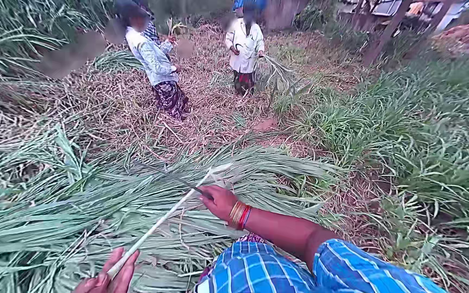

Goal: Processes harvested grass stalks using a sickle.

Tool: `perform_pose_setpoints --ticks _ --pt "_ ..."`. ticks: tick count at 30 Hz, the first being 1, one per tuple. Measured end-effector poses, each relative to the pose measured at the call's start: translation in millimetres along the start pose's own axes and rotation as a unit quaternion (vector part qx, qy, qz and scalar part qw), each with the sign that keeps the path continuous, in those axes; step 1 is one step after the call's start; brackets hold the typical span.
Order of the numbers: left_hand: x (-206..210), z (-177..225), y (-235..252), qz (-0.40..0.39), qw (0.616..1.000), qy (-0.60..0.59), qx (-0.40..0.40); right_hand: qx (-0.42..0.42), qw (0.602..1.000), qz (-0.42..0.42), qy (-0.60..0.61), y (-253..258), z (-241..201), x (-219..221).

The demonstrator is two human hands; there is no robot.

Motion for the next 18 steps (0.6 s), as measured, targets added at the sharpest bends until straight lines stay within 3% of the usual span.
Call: perform_pose_setpoints --ticks 4,10,13,16,18 --pt "-16.8 1.6 10.0 0.062 0.993 -0.05 0.082 0.01 0.999 0.042 -0.01 9.6 26.5 8.4" --pt "-7.0 13.9 12.5 0.201 0.968 -0.039 0.142 0.115 0.993 -0.021 0.012 29.2 59.9 19.4" --pt "2.9 9.7 22.1 0.209 0.968 -0.008 0.138 -0.047 0.986 0.117 0.112 47.8 19.6 -10.1" --pt "23.6 -1.3 43.7 0.207 0.97 -0.015 0.126 -0.271 0.901 0.262 0.215 74.4 -5.4 -32.7" --pt "49.1 -3.3 64.4 0.192 0.97 -0.046 0.139 -0.384 0.841 0.298 0.237 106.3 16.1 -17.2"
Point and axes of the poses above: each hand's wrist, its own y-axis towards the middle knuckle, its own x-axis out of the palm, z = x × y, the point moved 1 cm from there along y, towards the middle knuckle
